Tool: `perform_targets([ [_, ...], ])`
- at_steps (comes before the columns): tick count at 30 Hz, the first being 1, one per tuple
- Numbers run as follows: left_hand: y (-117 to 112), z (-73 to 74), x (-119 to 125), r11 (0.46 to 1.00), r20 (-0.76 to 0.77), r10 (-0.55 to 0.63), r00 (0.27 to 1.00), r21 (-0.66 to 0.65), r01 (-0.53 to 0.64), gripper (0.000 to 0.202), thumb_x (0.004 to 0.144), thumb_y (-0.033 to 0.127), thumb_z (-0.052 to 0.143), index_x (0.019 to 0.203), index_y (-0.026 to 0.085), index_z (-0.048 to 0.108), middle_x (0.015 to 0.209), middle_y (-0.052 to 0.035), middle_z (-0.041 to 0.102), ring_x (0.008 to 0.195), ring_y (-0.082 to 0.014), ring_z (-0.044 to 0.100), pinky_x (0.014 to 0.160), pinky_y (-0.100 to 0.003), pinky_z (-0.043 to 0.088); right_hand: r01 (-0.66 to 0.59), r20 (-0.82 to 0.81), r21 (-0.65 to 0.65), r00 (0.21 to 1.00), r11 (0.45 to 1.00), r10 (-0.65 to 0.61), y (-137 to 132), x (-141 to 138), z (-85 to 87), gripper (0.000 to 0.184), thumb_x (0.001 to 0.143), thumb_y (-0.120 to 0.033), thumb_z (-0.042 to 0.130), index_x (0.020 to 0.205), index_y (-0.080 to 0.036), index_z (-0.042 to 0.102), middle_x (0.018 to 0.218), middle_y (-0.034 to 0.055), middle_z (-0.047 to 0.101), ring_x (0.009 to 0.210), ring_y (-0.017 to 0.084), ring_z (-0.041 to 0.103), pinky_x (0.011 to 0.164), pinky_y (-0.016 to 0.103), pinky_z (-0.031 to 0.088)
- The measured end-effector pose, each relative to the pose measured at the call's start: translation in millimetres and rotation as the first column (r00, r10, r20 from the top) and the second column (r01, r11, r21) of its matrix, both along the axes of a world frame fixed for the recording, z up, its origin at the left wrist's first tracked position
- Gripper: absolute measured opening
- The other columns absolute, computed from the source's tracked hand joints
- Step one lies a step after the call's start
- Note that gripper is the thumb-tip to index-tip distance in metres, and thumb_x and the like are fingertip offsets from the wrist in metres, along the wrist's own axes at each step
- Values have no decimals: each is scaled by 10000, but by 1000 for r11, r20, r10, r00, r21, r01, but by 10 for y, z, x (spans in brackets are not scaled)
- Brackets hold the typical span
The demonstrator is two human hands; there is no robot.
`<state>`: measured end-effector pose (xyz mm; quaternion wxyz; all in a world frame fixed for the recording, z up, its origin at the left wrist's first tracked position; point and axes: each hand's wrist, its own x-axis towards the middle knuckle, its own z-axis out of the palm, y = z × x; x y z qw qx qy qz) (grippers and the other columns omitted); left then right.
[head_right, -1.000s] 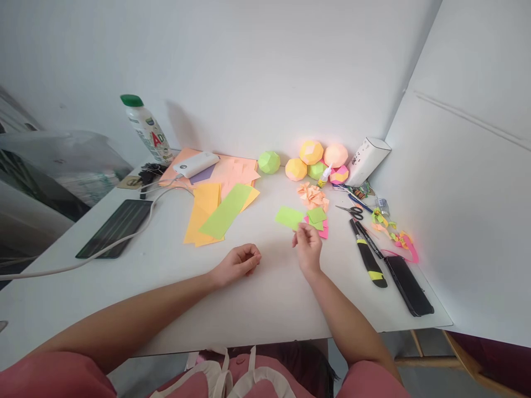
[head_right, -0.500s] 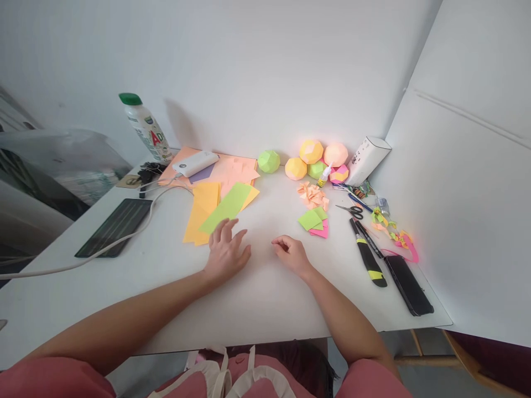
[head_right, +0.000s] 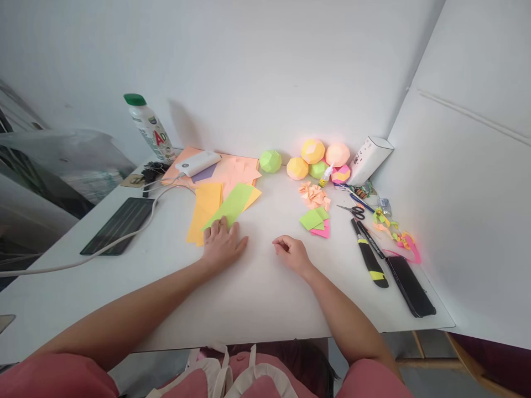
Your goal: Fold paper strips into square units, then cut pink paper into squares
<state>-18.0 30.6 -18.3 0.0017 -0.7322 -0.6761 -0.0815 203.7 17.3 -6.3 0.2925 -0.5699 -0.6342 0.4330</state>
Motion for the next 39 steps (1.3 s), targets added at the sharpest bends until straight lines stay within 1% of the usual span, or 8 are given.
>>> perform_targets([
  [5,100,-39,-75,996,46,54,997,63,-57,384,849,414,447,1026,106,593,1156,-203,517,1250,-401,340,1031,-505,230,-4,1,-2,1000,1000,4,0,-2,15,182,783,-349,546,880,-219,627,723,-5,614,679,152,577,615,292,448],
  [7,138,-58,-98,993,79,86,993,72,-92,379,832,394,463,1019,86,582,1120,-206,520,1208,-381,382,1015,-476,263,-4,2,0,1000,1000,4,1,-2,14,179,783,-344,543,880,-220,628,728,-4,616,682,152,577,617,293,450],
  [9,167,-62,-112,990,105,114,988,73,-122,387,813,373,476,1050,79,561,1182,-218,489,1166,-365,411,976,-457,306,-8,1,9,1000,1000,8,2,1,4,178,785,-342,540,880,-221,629,725,-5,616,678,151,576,619,294,451],
  [13,210,-21,-144,984,137,174,975,22,-178,404,776,290,478,1131,105,527,1314,-199,417,1207,-351,369,969,-454,307,-11,0,21,1000,1000,11,4,7,-17,181,787,-345,541,881,-221,633,724,-5,620,666,148,572,613,292,453],
  [19,239,30,-193,984,144,176,974,2,-178,381,780,237,451,1128,122,557,1256,-175,474,1181,-343,381,942,-449,320,-16,11,24,1000,1000,16,9,11,-21,179,788,-344,539,880,-223,634,720,-10,621,653,141,559,614,287,447],
  [25,243,16,-206,977,201,212,956,-10,-214,425,779,270,467,1178,138,529,1298,-169,431,1172,-347,373,944,-453,311,-25,24,38,999,999,24,11,8,-16,172,790,-336,528,876,-225,628,717,-11,619,646,141,553,613,289,441],
  [28,248,14,-209,977,196,210,958,-19,-211,401,780,269,464,1154,147,545,1275,-163,447,1158,-343,379,931,-454,313,-23,24,41,999,999,22,5,1,0,171,782,-337,536,869,-225,630,716,-10,622,643,142,556,607,290,441],
  [39,239,21,-205,980,177,188,966,33,-197,398,822,207,427,1193,139,552,1310,-156,457,1132,-337,430,875,-431,364,-18,28,31,999,999,17,4,7,-4,171,785,-338,541,873,-227,635,725,-10,623,635,139,553,596,285,438],
])
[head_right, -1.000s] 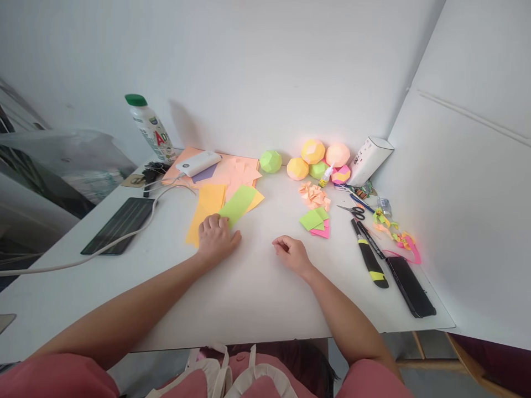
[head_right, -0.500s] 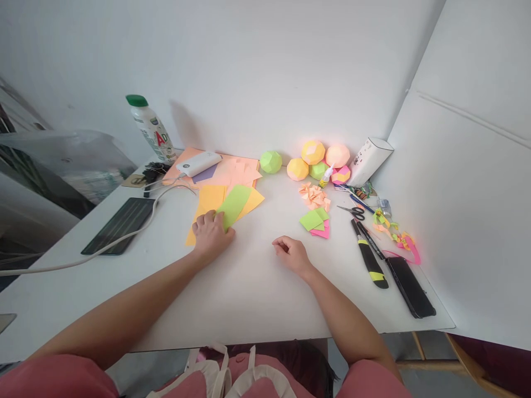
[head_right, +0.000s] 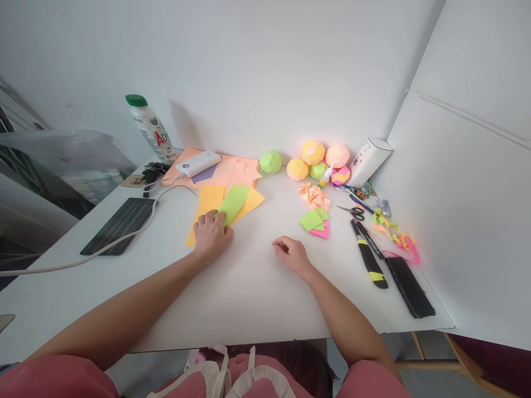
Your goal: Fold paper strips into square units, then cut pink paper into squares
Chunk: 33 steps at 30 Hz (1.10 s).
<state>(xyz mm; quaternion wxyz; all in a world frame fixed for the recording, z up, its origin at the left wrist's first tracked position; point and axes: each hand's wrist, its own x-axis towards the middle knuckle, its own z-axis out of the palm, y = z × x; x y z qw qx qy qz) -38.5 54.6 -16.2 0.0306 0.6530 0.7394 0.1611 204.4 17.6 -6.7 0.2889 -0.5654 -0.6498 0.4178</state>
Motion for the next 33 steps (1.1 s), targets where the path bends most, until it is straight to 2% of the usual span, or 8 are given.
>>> perform_targets([
  [9,7,-21,-25,999,-38,-39,999,28,40,419,833,111,376,1221,113,533,1243,-151,538,1061,-325,477,790,-415,405,1,11,-8,1000,1000,-1,-3,-7,19,172,783,-340,542,871,-226,636,720,-11,621,627,137,545,591,284,432],
  [14,46,-125,-52,986,13,-55,998,156,53,420,817,62,370,1194,119,547,1183,-154,580,1023,-323,508,790,-428,417,0,28,2,1000,1000,0,-1,-2,4,182,786,-336,534,881,-220,639,731,-9,622,635,132,542,600,278,433],
  [17,81,-198,-79,951,97,-101,990,303,67,421,798,44,376,1170,139,550,1130,-152,597,996,-308,525,807,-440,428,1,34,-1,999,1000,-1,3,-6,0,189,782,-334,534,885,-217,641,739,-6,626,633,130,541,597,273,433],
  [22,76,-231,-81,862,181,-294,939,474,178,419,818,40,334,1178,144,521,1106,-143,576,1019,-262,523,868,-412,443,-3,43,10,999,1000,2,7,-7,-5,190,786,-338,529,882,-216,639,728,-6,625,614,127,533,580,267,425],
  [24,57,-214,-64,865,172,-302,938,464,193,376,841,76,347,1166,136,526,1117,-148,564,1039,-264,512,887,-411,437,-7,44,15,999,1000,6,4,-4,-9,188,787,-339,530,879,-217,639,722,-6,626,608,127,533,573,267,423],
  [26,40,-191,-44,902,158,-236,959,404,156,338,857,177,423,1177,129,521,1160,-161,543,1086,-300,483,906,-447,419,-11,44,20,999,1000,10,-1,-1,-13,188,787,-341,531,878,-218,640,722,-7,629,606,128,537,571,267,424],
  [29,29,-157,-19,963,137,-121,983,256,82,488,797,327,564,1231,119,484,1244,-178,497,1165,-352,429,946,-494,383,-11,46,26,999,1000,10,-3,-2,-16,190,788,-343,530,877,-217,641,725,-6,632,611,128,543,575,268,427],
  [33,33,-132,-12,986,102,-107,989,139,93,512,788,314,559,1250,108,475,1277,-177,481,1160,-332,461,967,-465,375,-10,54,22,999,1000,9,-2,-10,-9,189,787,-341,531,876,-215,641,722,-7,631,611,128,543,578,270,430],
])
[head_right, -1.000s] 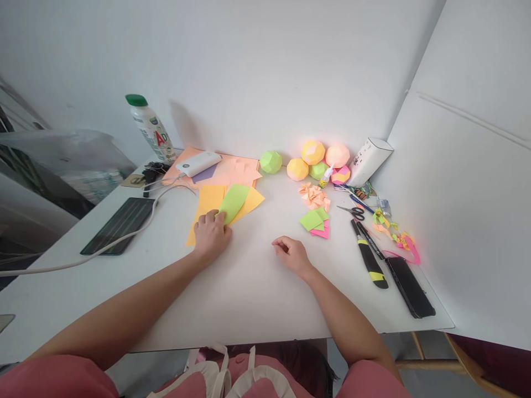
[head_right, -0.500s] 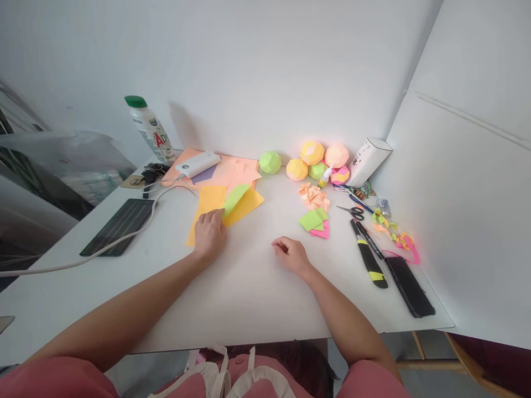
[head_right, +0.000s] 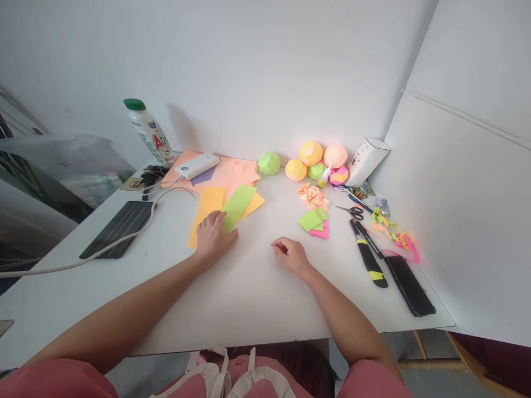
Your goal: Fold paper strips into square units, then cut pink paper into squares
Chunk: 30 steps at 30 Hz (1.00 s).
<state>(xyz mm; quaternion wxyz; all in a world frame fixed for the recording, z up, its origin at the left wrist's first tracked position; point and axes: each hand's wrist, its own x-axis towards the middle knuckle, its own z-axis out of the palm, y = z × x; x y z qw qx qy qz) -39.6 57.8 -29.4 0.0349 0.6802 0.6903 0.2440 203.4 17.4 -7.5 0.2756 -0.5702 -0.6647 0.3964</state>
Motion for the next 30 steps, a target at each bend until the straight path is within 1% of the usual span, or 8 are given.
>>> perform_targets([
  [5,3,4,-12,1000,-36,-8,999,-4,8,400,813,233,501,1198,128,529,1285,-173,481,1144,-321,490,936,-446,397,1,7,0,1000,1000,-1,2,3,4,182,786,-332,531,876,-215,638,729,-6,631,613,127,539,575,267,427],
  [12,2,21,-13,1000,-38,-9,999,-22,8,383,808,179,472,1177,127,557,1276,-168,492,1148,-316,489,935,-446,400,0,3,-4,1000,1000,0,0,-1,16,184,781,-329,531,879,-215,636,722,-6,633,612,128,540,578,268,429],
  [17,-1,38,-8,999,-51,-3,999,-46,1,369,819,182,462,1168,144,574,1277,-153,493,1150,-313,481,943,-441,396,-4,8,2,1000,1000,4,1,-3,21,185,783,-335,527,874,-215,635,722,-7,630,608,129,537,580,271,429],
  [23,-16,69,5,997,-30,15,999,-79,-17,421,815,318,518,1187,128,571,1290,-160,476,1209,-335,415,994,-456,363,-7,11,1,1000,1000,7,-3,2,11,185,789,-334,526,876,-212,635,727,-6,629,619,130,540,586,271,431],
  [25,-15,68,4,996,-20,17,1000,-83,-18,418,814,305,512,1191,134,567,1297,-157,470,1213,-332,411,1001,-459,358,-4,10,-4,1000,1000,4,-6,0,14,186,790,-333,525,878,-211,635,726,-6,627,619,130,539,587,271,431],
  [30,-7,49,-4,998,-4,20,1000,-66,-20,380,788,213,501,1157,165,579,1295,-151,473,1203,-335,424,975,-476,373,-9,0,-9,1000,1000,9,-10,1,13,184,797,-337,522,881,-215,630,721,-10,621,616,129,536,589,274,432],
])
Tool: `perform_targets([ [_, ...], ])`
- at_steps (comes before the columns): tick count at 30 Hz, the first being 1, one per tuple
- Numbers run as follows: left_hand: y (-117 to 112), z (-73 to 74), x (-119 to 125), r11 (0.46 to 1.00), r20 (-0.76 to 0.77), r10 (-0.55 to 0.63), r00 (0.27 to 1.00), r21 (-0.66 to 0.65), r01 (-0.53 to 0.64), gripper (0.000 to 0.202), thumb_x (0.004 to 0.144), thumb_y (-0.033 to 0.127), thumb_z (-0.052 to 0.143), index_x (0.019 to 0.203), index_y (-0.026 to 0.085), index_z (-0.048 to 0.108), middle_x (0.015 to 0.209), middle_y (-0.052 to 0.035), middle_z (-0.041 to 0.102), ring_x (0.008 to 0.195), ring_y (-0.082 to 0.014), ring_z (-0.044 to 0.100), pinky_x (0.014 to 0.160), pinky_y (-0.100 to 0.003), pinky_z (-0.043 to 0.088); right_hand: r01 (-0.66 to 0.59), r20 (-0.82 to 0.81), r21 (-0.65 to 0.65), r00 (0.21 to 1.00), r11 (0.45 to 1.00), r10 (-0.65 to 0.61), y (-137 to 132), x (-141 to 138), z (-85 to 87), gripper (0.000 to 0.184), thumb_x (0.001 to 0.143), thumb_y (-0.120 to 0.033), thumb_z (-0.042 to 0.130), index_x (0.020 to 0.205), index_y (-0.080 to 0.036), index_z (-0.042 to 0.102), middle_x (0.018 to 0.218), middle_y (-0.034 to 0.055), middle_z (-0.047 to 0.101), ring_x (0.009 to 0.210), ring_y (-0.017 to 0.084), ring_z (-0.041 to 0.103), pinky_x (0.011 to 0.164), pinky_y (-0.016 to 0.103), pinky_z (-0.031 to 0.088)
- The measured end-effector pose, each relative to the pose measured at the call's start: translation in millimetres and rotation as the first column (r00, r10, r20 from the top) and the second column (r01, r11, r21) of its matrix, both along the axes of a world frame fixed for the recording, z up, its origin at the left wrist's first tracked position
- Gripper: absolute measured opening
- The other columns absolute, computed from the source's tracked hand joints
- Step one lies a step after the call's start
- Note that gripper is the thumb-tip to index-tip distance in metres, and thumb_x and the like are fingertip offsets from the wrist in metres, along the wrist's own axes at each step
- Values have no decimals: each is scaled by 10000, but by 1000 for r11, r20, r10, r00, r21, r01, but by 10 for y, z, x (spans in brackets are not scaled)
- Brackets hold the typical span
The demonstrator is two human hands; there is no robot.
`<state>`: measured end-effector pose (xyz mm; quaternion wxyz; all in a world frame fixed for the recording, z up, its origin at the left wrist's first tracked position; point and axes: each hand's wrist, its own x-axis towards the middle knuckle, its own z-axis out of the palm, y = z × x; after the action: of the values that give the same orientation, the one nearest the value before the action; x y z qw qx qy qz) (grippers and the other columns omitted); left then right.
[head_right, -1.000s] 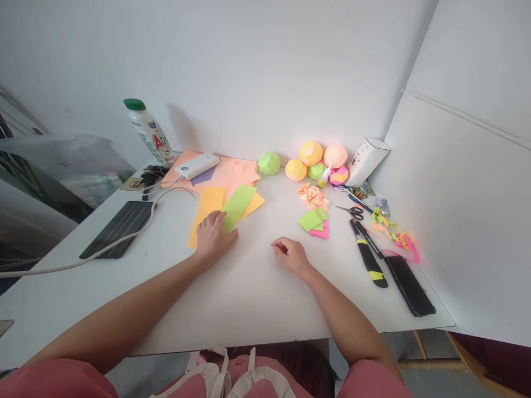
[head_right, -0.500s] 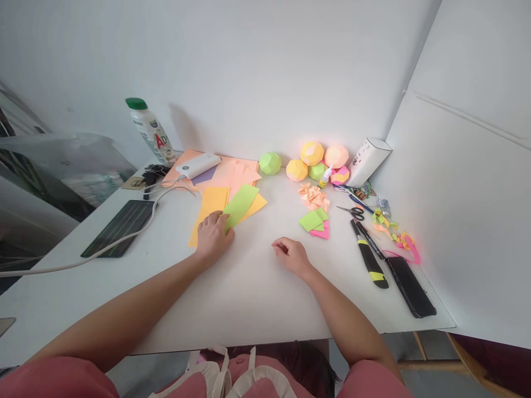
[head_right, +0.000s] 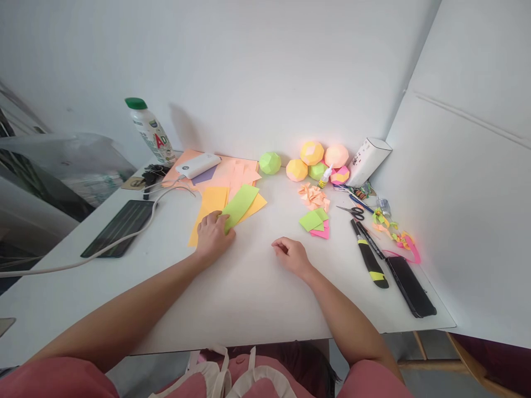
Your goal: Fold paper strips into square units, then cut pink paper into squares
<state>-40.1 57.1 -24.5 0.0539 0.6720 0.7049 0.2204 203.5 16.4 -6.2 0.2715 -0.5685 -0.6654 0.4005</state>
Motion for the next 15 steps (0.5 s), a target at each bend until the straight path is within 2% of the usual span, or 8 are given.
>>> perform_targets([
  [7,-1,-4,-1,1000,0,-9,1000,25,9,347,786,178,479,1113,186,593,1273,-143,486,1165,-327,450,937,-469,388,-2,2,8,1000,1000,2,9,6,-4,191,798,-348,521,883,-217,631,719,-9,616,609,129,523,581,276,430],
  [15,-3,11,-8,999,-37,-28,999,27,30,373,805,112,422,1134,160,592,1270,-148,494,1109,-310,501,925,-451,394,2,4,7,1000,1000,-2,3,-8,22,188,793,-344,523,877,-215,631,716,-9,617,612,130,526,587,275,429],
])
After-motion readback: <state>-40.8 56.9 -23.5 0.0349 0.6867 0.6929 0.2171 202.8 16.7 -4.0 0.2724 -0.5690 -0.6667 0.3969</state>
